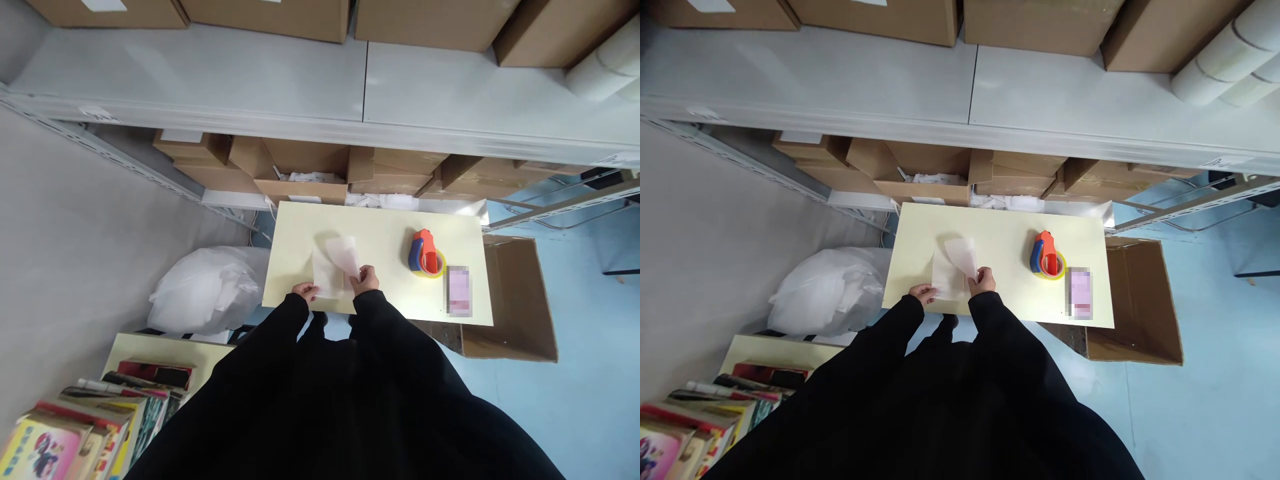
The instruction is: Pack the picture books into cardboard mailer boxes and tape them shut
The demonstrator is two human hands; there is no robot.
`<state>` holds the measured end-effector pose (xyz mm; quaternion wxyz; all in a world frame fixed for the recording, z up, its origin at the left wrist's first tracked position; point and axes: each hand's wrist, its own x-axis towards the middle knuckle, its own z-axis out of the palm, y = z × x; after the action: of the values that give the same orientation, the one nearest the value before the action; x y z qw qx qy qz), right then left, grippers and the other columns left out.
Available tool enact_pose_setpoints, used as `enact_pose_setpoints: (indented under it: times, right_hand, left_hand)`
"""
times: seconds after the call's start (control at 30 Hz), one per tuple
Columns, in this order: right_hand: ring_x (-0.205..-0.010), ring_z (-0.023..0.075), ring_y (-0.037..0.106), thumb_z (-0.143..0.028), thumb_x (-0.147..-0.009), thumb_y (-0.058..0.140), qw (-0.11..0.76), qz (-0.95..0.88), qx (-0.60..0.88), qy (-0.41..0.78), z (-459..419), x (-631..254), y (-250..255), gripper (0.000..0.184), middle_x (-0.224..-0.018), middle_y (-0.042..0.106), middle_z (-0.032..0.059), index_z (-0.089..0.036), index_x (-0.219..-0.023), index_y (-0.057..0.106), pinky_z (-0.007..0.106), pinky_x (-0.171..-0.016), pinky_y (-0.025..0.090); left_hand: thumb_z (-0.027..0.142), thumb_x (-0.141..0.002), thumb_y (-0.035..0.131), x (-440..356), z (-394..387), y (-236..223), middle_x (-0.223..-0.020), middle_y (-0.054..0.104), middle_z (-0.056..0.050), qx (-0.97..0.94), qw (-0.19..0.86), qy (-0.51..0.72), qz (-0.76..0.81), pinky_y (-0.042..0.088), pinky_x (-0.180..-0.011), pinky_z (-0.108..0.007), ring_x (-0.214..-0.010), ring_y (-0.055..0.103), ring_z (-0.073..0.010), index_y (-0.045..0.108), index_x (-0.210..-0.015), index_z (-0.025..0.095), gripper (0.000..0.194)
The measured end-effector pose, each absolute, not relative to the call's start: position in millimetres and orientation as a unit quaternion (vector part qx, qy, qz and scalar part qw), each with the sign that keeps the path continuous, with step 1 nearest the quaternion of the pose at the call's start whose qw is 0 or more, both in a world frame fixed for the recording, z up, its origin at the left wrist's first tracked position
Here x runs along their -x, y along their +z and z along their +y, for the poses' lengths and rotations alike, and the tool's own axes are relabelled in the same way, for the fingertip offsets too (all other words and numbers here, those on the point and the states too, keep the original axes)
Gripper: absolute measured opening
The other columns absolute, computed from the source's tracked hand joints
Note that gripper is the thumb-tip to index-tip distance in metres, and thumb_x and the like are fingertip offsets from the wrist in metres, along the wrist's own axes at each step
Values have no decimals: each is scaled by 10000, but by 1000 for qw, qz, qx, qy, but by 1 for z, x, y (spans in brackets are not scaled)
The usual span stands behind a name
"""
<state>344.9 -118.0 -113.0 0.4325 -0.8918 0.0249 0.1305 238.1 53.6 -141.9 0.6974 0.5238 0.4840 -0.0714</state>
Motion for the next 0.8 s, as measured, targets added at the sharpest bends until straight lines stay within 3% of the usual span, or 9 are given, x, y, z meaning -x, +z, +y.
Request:
enact_pose_setpoints:
  times: [0.13,0.37,0.53,0.67,0.8]
  right_hand:
    - [-527,118,408,-232,-577,512,413,0,901,130,-96,-338,-115,232,-605,402,-52,-211,-792,428,246,-544,371]
    - [-570,125,444,-304,-573,570,437,-18,886,154,-61,-319,-122,348,-665,437,-36,-209,-878,431,268,-595,414]
    - [-644,150,490,-378,-557,618,422,5,886,192,-41,-313,-131,414,-727,493,-5,-211,-898,453,301,-645,440]
    - [-731,173,526,-435,-539,652,429,15,871,240,-31,-309,-142,461,-805,526,38,-194,-898,490,328,-710,452]
    - [-741,167,547,-461,-630,589,489,5,817,305,-31,-307,-150,364,-804,546,38,-188,-864,530,334,-728,461]
  left_hand:
    - [295,-446,781,-237,51,-146,-657,650,-41,-496,722,-83,476,479,-533,-232,-554,583,-112,632,-665,125,315]
    - [233,-477,752,-232,56,-144,-885,682,-73,-506,728,-117,448,422,-512,-210,-730,629,-171,651,-939,160,479]
    - [181,-518,698,-233,60,-140,-874,687,-48,-539,717,-148,417,423,-540,-211,-856,615,-205,661,-946,178,429]
    - [161,-546,636,-231,60,-139,-895,674,-52,-488,730,-142,458,425,-500,-202,-797,620,-181,650,-958,183,413]
    - [247,-545,683,-231,58,-136,-785,665,-49,-524,702,-110,469,431,-514,-222,-720,612,-175,642,-923,163,390]
